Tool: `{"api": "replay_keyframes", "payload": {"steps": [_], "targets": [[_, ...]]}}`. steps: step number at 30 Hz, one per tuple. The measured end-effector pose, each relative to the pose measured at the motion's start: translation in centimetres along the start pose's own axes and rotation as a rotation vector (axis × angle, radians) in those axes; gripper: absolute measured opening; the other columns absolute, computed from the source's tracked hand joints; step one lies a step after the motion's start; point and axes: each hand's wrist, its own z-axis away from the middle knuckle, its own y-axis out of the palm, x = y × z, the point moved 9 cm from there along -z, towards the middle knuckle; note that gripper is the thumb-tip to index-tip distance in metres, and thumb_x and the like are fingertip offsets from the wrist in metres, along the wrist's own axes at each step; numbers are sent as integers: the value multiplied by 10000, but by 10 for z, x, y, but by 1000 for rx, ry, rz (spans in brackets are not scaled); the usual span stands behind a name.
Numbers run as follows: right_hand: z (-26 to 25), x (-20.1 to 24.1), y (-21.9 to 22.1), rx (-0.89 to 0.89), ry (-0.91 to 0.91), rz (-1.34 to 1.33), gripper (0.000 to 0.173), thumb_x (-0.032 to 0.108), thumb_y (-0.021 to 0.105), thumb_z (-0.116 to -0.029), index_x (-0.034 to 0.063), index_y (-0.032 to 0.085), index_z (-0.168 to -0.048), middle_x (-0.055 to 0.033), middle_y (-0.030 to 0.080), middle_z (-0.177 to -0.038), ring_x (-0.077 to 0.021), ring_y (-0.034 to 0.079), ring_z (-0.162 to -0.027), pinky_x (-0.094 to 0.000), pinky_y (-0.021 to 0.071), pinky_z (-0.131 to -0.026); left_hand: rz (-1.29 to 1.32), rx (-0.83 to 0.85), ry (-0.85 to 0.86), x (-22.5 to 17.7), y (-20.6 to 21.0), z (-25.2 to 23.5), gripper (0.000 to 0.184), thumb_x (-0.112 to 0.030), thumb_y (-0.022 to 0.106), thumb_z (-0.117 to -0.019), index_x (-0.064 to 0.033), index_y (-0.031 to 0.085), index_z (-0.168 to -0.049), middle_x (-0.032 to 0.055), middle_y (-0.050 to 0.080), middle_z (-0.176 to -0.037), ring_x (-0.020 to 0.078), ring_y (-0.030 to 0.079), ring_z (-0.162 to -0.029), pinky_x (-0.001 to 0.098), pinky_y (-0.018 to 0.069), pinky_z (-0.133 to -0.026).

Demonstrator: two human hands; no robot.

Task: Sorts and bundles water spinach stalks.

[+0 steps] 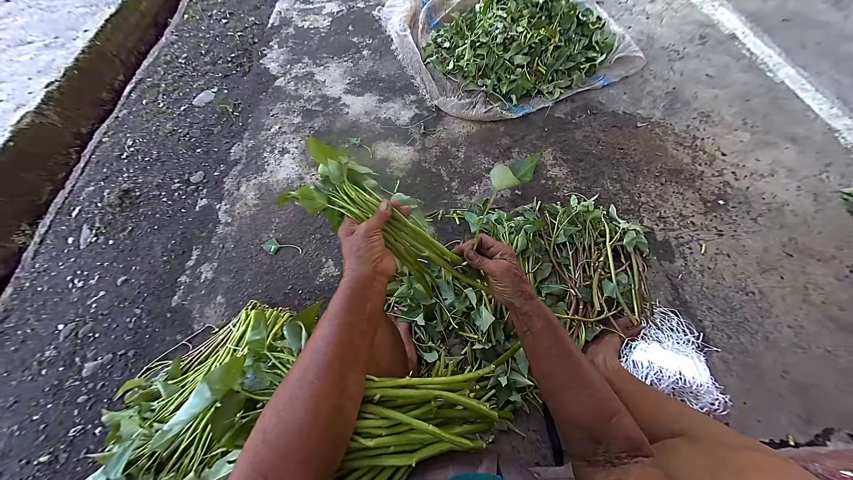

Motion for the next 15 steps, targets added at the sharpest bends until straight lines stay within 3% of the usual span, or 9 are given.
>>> {"api": "replay_keyframes", "payload": {"steps": [3, 4, 6, 7, 9, 12, 15], "targets": [[-2, -26, -38, 8, 185, 322, 136, 51, 562, -1005, 1, 671, -941, -44, 718, -922, -85, 659, -877, -289, 534, -861, 18, -68, 61, -15, -14, -10, 192, 9, 553, -1020, -38, 488, -1194, 127, 699, -906, 268, 740, -780, 455, 646, -728], [-4, -37, -53, 32, 276, 520, 149, 96, 587, -1006, -20, 679, -987, -80, 684, -929, -131, 627, -870, -339, 507, -851, 17, -84, 78, -18, -17, -11, 211, 14, 561, -1015, -33, 485, -1206, 132, 699, -913, 272, 741, -788, 454, 647, -730], [-2, -44, -75, 59, 427, 824, 311, 150, 597, -993, -28, 655, -1241, -214, 671, -1164, -319, 636, -1078, -525, 486, -967, -1, -82, 87, -19, -17, -10, 239, 26, 575, -1003, -27, 484, -1218, 130, 692, -908, 274, 742, -792, 451, 649, -727], [0, -34, -82, 16, 453, 915, 459, 151, 602, -980, -21, 573, -1404, -266, 617, -1326, -401, 596, -1222, -597, 446, -1046, -9, -72, 93, -17, -15, -8, 242, 35, 586, -994, -19, 494, -1211, 135, 699, -900, 278, 745, -785, 451, 650, -718], [2, 2, -80, -128, 327, 1006, 615, 104, 591, -968, -30, 408, -1540, -300, 490, -1476, -452, 521, -1325, -613, 405, -1098, -23, -40, 117, -13, -8, -5, 244, 62, 595, -979, -12, 501, -1192, 137, 712, -876, 279, 748, -766, 440, 653, -706], [5, 59, -26, -207, -68, 922, 761, 116, 743, -876, -62, 395, -1529, -291, 477, -1499, -424, 536, -1331, -570, 466, -1077, -49, -12, 124, -6, 0, 1, 238, 67, 579, -985, -14, 497, -1193, 126, 712, -870, 262, 748, -762, 420, 652, -718], [17, 64, 53, -66, -211, 994, 1099, 485, 873, -751, -64, 351, -1548, -290, 451, -1528, -427, 490, -1381, -589, 407, -1126, -32, -34, 67, 3, 6, 7, 245, 42, 581, -995, -17, 496, -1216, 132, 712, -894, 267, 748, -777, 423, 650, -726]]}}
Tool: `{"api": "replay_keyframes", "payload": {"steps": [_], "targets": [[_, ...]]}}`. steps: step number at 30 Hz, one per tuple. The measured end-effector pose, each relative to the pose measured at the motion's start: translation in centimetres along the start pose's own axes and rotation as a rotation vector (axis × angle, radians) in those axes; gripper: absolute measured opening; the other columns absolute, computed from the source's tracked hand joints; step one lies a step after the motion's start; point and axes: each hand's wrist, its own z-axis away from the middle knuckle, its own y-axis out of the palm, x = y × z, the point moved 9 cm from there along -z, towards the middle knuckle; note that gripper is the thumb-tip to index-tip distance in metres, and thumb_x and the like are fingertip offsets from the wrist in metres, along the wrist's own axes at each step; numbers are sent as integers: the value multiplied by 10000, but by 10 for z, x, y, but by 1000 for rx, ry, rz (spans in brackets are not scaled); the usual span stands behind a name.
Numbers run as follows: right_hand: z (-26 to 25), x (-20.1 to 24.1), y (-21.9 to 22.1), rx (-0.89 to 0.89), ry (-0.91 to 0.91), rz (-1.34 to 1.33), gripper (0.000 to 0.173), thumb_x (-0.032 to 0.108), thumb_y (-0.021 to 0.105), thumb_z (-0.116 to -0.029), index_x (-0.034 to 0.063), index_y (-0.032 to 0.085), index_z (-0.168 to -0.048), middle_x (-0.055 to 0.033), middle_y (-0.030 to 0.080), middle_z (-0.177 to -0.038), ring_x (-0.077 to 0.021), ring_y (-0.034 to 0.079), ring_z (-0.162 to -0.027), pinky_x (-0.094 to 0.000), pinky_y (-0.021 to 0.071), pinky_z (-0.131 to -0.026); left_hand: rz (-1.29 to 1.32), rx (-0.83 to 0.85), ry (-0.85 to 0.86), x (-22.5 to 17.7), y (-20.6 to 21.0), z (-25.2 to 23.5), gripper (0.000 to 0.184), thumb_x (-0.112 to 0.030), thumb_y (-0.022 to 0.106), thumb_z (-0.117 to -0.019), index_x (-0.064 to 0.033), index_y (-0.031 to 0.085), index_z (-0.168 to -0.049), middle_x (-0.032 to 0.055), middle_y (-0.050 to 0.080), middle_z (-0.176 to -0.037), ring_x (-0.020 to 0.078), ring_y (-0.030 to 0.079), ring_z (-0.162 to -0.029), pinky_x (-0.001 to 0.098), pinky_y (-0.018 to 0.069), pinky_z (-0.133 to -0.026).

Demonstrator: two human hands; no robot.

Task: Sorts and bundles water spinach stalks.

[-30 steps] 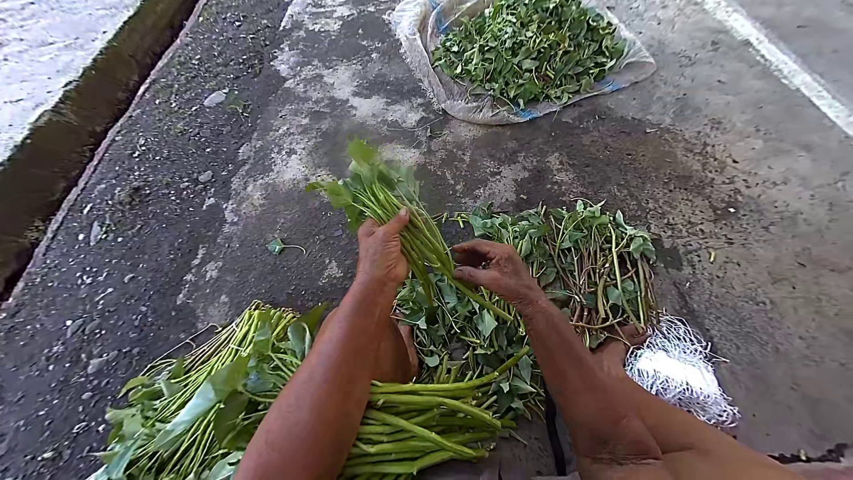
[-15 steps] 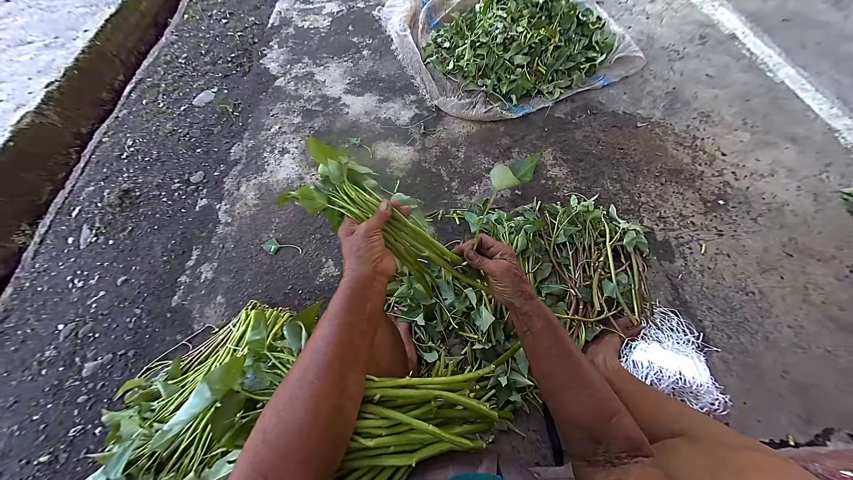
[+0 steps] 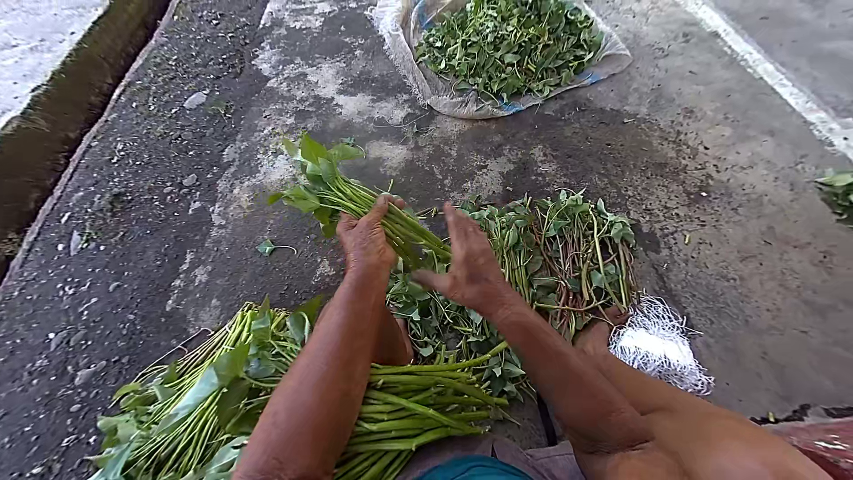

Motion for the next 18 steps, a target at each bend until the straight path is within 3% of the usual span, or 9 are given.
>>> {"api": "replay_keyframes", "payload": {"steps": [2, 3, 5, 7, 8, 12, 14, 15, 18], "targets": [[2, 8, 32, 70, 3, 143, 1216, 626, 830, -733, -44, 284, -1588, -275, 427, -1561, -410, 487, -1392, -587, 383, -1128, 30, -24, -76, 7, 3, 6, 273, 19, 583, -1000, -19, 480, -1250, 147, 698, -935, 269, 741, -819, 430, 640, -760], [1, 3, 41, 67, 10, 180, 1187, 597, 825, -760, -43, 271, -1593, -277, 436, -1553, -414, 505, -1372, -594, 399, -1104, 47, -33, -114, 10, 3, 8, 295, 7, 585, -1000, -17, 473, -1272, 153, 686, -971, 267, 732, -853, 425, 632, -788], [-2, -6, 42, -51, -20, 200, 955, 334, 826, -827, -63, 350, -1554, -285, 572, -1414, -431, 609, -1240, -597, 482, -999, 89, -41, -180, 15, 5, 13, 310, -15, 573, -1011, 0, 468, -1302, 171, 657, -1044, 272, 709, -909, 423, 616, -830], [-2, -11, 31, -184, -84, 214, 727, 49, 776, -782, -76, 508, -1447, -260, 698, -1187, -424, 702, -1042, -576, 560, -840, 132, -41, -232, 18, 8, 20, 260, -60, 553, -1031, -17, 495, -1281, 155, 640, -1042, 269, 697, -899, 423, 614, -817], [-2, -14, 25, -189, -82, 211, 641, 11, 760, -786, -65, 572, -1394, -245, 719, -1143, -414, 721, -992, -570, 574, -806, 145, -25, -253, 20, 10, 22, 228, -90, 547, -1042, -31, 515, -1259, 139, 642, -1022, 259, 694, -886, 421, 612, -808], [-1, -19, 1, -169, -80, 239, 495, 10, 748, -791, -82, 646, -1267, -246, 735, -966, -418, 732, -842, -569, 572, -703, 164, 70, -271, 23, 20, 26, 164, -159, 501, -1073, -23, 571, -1134, 132, 677, -951, 258, 710, -871, 436, 613, -830], [-3, -24, -8, -150, -118, 296, 321, -3, 724, -802, -69, 694, -1115, -234, 725, -917, -407, 729, -807, -556, 571, -665, 134, 88, -276, 24, 21, 28, 200, -200, 493, -1078, -29, 595, -1101, 135, 698, -933, 253, 714, -849, 427, 612, -789], [-5, -26, -15, -138, -142, 325, 279, -16, 719, -800, -61, 703, -1075, -232, 721, -908, -406, 727, -804, -557, 571, -661, 94, 93, -288, 25, 21, 29, 227, -232, 495, -1078, -40, 613, -1102, 126, 699, -938, 238, 705, -837, 409, 606, -742], [-12, -40, -42, -98, -199, 434, 197, -21, 700, -830, -40, 687, -1026, -222, 697, -889, -401, 712, -824, -546, 553, -675, -3, 200, -395, 29, 29, 36, 345, -353, 486, -1080, -61, 603, -1222, 145, 683, -1047, 296, 699, -912, 502, 606, -768]]}}
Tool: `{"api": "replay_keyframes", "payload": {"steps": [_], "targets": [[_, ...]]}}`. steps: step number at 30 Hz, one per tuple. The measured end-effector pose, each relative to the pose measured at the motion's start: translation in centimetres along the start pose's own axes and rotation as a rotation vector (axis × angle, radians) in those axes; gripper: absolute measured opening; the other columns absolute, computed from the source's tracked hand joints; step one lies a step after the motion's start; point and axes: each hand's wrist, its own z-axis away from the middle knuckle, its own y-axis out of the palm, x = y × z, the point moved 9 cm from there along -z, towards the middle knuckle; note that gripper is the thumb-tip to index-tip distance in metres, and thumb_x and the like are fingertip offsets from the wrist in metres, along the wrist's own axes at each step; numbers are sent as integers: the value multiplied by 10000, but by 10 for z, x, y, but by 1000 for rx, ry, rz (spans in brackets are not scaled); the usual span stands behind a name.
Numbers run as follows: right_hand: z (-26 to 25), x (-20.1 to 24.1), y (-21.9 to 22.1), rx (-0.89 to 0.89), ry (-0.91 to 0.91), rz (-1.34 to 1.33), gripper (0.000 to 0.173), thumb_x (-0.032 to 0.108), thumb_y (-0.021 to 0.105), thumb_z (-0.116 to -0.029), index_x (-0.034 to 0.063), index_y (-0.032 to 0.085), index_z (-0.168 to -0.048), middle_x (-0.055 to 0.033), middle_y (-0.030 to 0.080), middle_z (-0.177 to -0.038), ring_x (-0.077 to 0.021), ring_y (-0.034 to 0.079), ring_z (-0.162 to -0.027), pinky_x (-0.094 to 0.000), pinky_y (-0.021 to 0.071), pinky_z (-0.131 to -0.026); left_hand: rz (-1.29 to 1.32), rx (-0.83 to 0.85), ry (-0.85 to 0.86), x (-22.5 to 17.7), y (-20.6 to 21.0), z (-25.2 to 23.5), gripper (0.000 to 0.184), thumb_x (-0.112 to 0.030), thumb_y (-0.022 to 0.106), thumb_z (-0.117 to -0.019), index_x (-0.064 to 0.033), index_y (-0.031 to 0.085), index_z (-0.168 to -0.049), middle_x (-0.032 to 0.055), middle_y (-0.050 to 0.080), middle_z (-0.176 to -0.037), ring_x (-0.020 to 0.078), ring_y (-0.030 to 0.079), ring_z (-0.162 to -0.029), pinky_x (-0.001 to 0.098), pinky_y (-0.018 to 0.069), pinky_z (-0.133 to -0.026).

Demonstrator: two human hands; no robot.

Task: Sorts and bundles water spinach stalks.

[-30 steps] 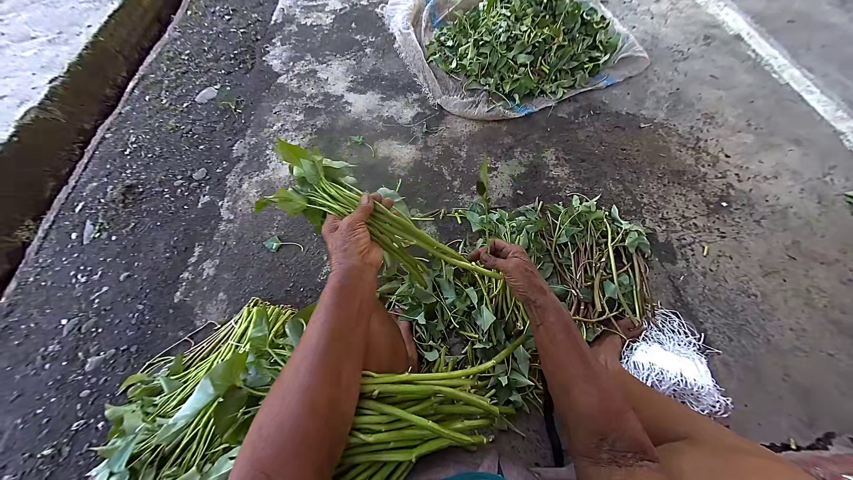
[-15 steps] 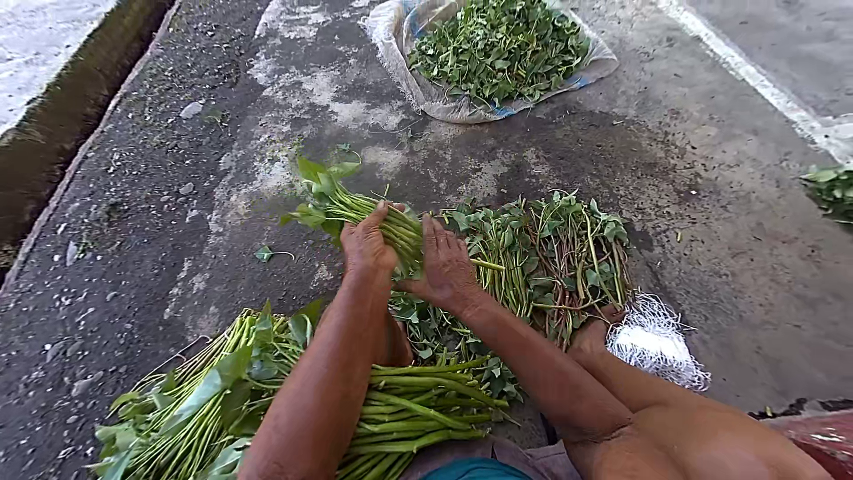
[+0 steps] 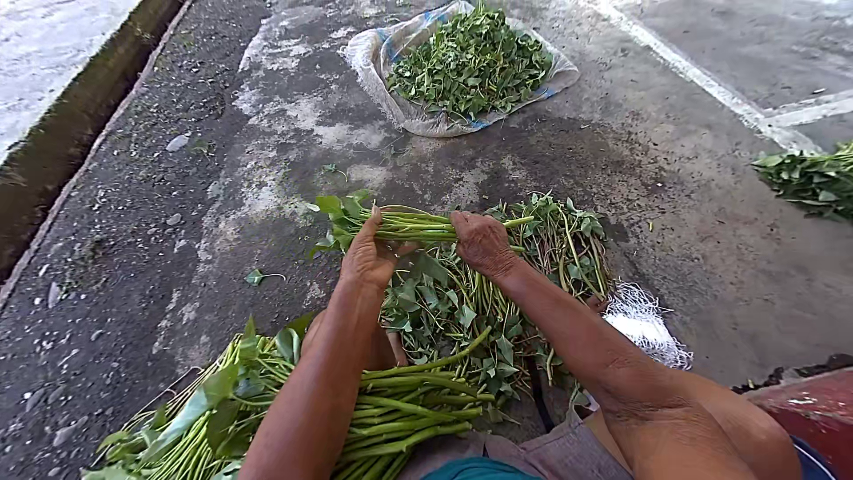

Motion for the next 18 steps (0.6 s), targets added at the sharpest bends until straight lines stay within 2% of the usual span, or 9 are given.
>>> {"api": "replay_keyframes", "payload": {"steps": [4, 6, 7, 9, 12, 15, 18], "targets": [[-4, -35, -32, 38, -40, 146, 199, -6, 681, -842, -24, 678, -1040, -223, 698, -895, -404, 709, -832, -545, 539, -671, -175, 216, -177, 17, 17, 9, 552, -544, 440, -1054, -105, 532, -1376, 183, 654, -1243, 393, 681, -1070, 596, 586, -836], [-4, -58, -52, 51, -14, 205, 177, -12, 672, -848, -27, 661, -1025, -234, 693, -898, -423, 706, -839, -559, 536, -676, -288, 341, -177, 14, 16, 10, 595, -578, 409, -1049, -136, 480, -1441, 188, 634, -1312, 396, 676, -1108, 581, 591, -856], [-2, -70, -62, 63, 7, 228, 178, -12, 671, -859, -30, 660, -1036, -241, 695, -916, -431, 705, -854, -571, 536, -692, -344, 355, -149, 7, 10, 8, 584, -562, 400, -1057, -141, 462, -1457, 191, 631, -1321, 392, 679, -1110, 568, 593, -865], [6, -91, -83, 40, 6, 292, 179, -2, 683, -858, -22, 665, -1034, -232, 690, -898, -424, 702, -827, -568, 531, -675, -390, 274, -65, -15, -5, 2, 534, -502, 402, -1077, -138, 496, -1455, 189, 642, -1279, 377, 688, -1056, 556, 582, -844], [22, -101, -104, 6, -104, 375, 115, -23, 648, -852, -26, 648, -967, -226, 672, -834, -417, 695, -787, -543, 514, -643, -373, 179, 71, -52, -7, 9, 424, -408, 425, -1092, -104, 563, -1353, 134, 660, -1206, 310, 692, -1026, 503, 583, -867], [29, -85, -114, 2, -230, 397, 108, -29, 664, -832, -25, 639, -937, -216, 656, -799, -411, 684, -757, -524, 503, -623, -372, 240, 194, -80, 17, 34, 364, -317, 401, -1104, -77, 575, -1314, 109, 676, -1208, 269, 700, -1067, 452, 581, -931], [29, -57, -120, -31, -320, 368, 98, -40, 654, -830, -18, 632, -923, -204, 647, -782, -398, 675, -738, -517, 496, -617, -397, 315, 211, -86, 36, 53, 342, -270, 412, -1100, -74, 568, -1332, 106, 687, -1212, 253, 700, -1093, 427, 581, -951]]}}
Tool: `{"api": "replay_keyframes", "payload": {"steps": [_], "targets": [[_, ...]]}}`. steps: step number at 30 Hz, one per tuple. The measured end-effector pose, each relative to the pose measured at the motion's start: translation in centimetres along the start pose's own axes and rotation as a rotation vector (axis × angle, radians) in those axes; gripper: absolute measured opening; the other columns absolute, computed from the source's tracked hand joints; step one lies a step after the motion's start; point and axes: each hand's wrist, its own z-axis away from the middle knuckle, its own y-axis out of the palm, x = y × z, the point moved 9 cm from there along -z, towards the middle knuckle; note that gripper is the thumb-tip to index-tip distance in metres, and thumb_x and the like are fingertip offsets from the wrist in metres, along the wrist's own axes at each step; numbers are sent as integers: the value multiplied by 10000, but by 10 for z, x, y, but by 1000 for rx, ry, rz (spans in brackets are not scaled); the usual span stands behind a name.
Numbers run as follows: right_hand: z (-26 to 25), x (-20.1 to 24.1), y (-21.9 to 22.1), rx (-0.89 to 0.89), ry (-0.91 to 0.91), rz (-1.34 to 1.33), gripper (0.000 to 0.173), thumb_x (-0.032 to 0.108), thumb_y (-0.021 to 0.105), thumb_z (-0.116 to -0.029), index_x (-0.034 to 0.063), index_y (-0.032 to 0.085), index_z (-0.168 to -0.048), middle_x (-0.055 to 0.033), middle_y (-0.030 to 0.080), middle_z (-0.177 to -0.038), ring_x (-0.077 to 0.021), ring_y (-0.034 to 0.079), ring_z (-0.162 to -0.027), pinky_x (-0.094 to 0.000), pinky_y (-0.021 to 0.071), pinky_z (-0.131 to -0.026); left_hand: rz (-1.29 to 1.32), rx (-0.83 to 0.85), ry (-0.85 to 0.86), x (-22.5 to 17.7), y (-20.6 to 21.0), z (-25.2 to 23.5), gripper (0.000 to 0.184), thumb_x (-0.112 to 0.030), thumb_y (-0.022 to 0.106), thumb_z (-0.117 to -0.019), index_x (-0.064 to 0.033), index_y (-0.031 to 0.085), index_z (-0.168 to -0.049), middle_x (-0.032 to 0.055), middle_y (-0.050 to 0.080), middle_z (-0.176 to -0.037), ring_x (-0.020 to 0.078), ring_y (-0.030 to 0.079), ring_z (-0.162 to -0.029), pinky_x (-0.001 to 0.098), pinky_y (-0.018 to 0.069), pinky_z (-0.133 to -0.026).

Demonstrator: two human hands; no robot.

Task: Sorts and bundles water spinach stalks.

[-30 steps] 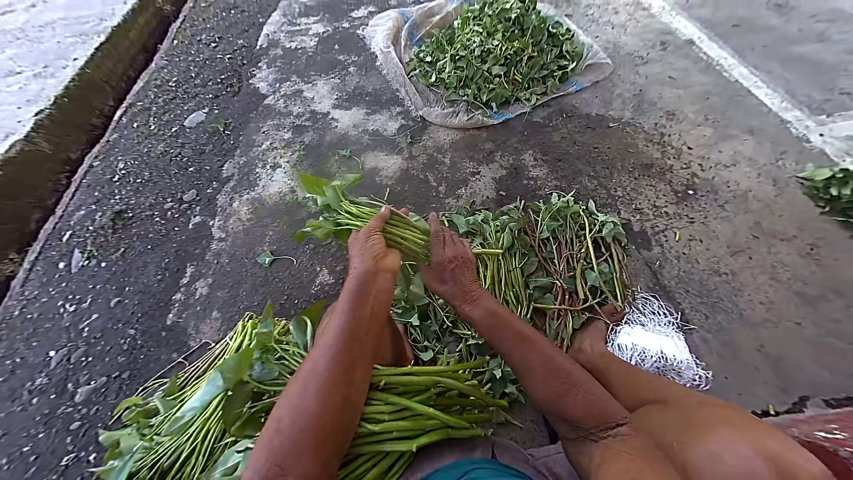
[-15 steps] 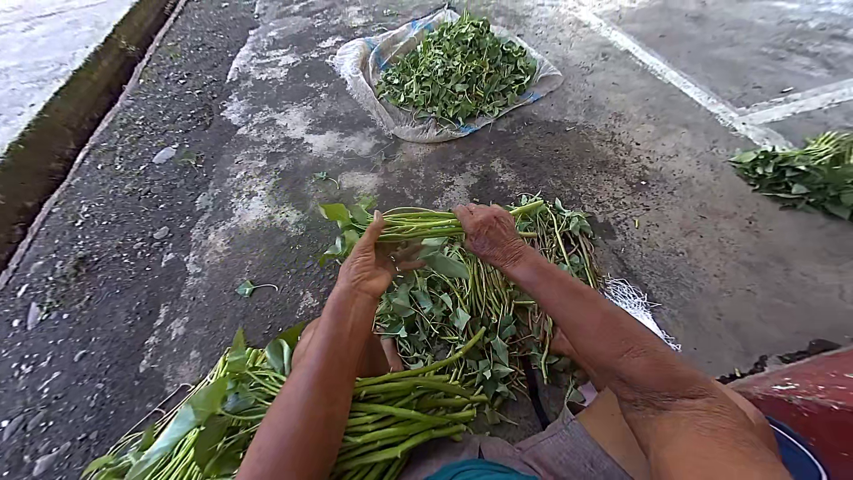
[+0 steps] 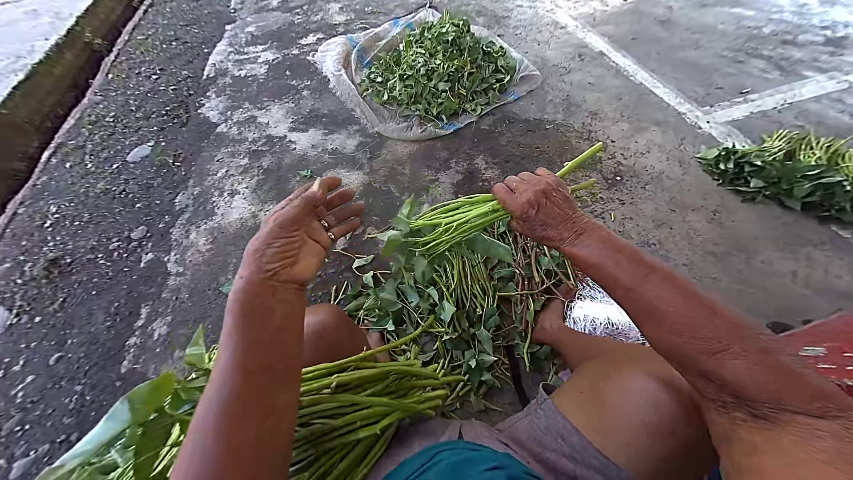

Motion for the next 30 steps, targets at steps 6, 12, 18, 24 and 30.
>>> {"api": "replay_keyframes", "payload": {"steps": [6, 12, 18, 24, 30], "targets": [[-16, 42, -20, -17, -105, -50, 84, -25, 645, -851, -8, 633, -932, -190, 643, -784, -385, 665, -742, -502, 492, -632, 7, 25, -14, 6, 10, 1, 314, -232, 467, -1091, -46, 581, -1318, 116, 705, -1168, 254, 713, -1060, 422, 591, -934], [-25, 60, -36, -64, -175, -78, 67, -17, 590, -902, -6, 637, -949, -175, 626, -770, -363, 641, -717, -474, 465, -622, -172, 125, 97, -20, 38, 4, 301, -217, 515, -1058, -51, 605, -1292, 82, 707, -1171, 205, 700, -1074, 380, 573, -959], [-43, 88, -73, -201, -296, -101, 136, 61, 522, -993, 5, 630, -931, -167, 615, -782, -365, 625, -731, -478, 443, -624, -625, 749, 74, -4, 147, 13, 952, -238, 871, -737, -42, 376, -1526, 74, 706, -1170, 103, 697, -993, 281, 591, -871], [-46, 79, -99, -195, -316, -6, 132, -24, 537, -935, -19, 630, -1028, -206, 636, -845, -413, 642, -783, -526, 459, -663, -571, 1078, -170, 13, 143, 29, 498, 41, 784, -724, -22, 638, -1196, 73, 744, -973, 117, 728, -825, 264, 623, -742], [-43, 93, -88, -216, -242, -17, 161, 13, 559, -946, -64, 592, -1084, -276, 639, -905, -480, 653, -829, -583, 475, -698, -1035, 906, -242, -3, 110, 46, 279, 23, 821, -767, -39, 691, -1006, 37, 700, -870, 71, 663, -753, 229, 558, -710]]}}
